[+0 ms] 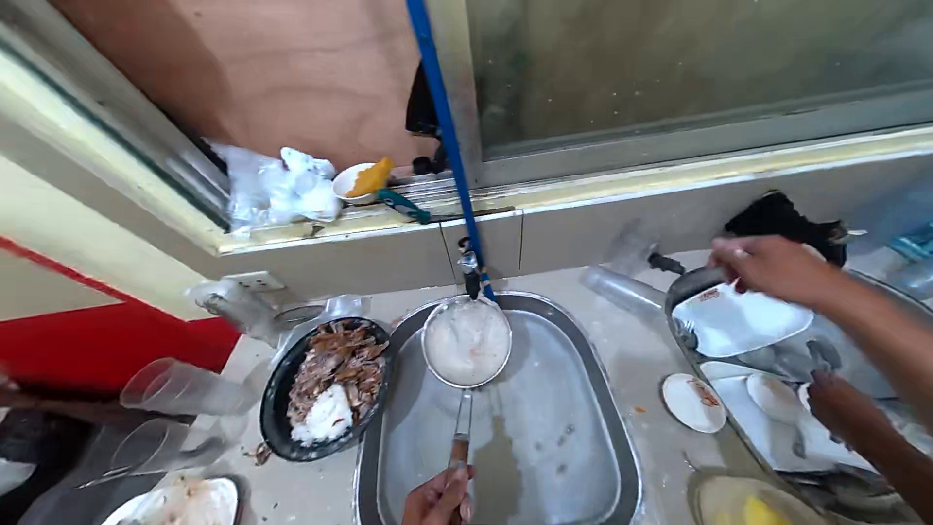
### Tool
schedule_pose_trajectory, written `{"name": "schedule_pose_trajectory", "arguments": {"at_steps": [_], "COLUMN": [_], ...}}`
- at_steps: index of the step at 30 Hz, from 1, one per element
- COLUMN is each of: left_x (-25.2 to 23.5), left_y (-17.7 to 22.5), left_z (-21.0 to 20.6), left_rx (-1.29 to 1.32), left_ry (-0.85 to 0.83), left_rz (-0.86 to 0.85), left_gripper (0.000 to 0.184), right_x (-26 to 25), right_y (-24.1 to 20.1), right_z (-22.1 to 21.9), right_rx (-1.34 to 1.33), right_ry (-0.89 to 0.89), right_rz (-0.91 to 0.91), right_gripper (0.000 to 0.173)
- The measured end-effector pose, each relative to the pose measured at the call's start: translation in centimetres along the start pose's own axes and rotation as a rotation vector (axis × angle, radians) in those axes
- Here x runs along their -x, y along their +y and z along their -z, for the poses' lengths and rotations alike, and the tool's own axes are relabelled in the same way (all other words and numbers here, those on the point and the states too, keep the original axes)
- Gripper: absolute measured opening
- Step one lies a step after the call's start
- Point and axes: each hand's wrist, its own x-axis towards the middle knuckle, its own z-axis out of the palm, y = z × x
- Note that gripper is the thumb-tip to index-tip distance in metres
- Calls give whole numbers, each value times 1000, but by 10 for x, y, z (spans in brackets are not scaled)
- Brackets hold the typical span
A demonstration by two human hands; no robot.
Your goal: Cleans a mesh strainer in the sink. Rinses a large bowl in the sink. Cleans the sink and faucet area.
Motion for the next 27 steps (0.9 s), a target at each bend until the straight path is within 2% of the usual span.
{"name": "schedule_pose_trajectory", "arguments": {"at_steps": [1, 2, 4, 9, 14, 17, 20, 23, 25, 27], "left_x": [-5, -10, -17, -22, -24, -22, -21, -19, -19, -23], "left_y": [-2, -3, -7, 0, 1, 9, 14, 13, 13, 15], "left_z": [-1, 2, 9, 37, 51, 55, 56, 43, 33, 29], "left_rx": [34, 64, 66, 12, 29, 57, 112, 33, -57, -112], "left_ry": [7, 9, 15, -1, -79, -105, -116, -169, -228, -262], "left_rz": [-8, -21, -41, -21, 21, 55, 91, 90, 98, 115], "left_gripper": [33, 32, 30, 28, 29, 34, 46, 31, 29, 32], "right_x": [-3, -1, 18, 36, 0, -26, -39, -54, -63, -65], "right_y": [26, 21, -20, -79, -125, -127, -122, -117, -118, -126], "right_z": [-15, -32, -77, -178, -262, -301, -327, -358, -381, -397], "right_rx": [-49, -84, -183, -301, -72, 91, 174, 295, 205, -36], "right_ry": [-70, -120, -166, -244, -334, -352, -333, -389, -350, -324], "right_rz": [-127, -289, -434, -410, -287, -301, -330, -413, -445, -405], "right_gripper": [42, 38, 33, 35, 50, 61, 66, 74, 75, 70]}}
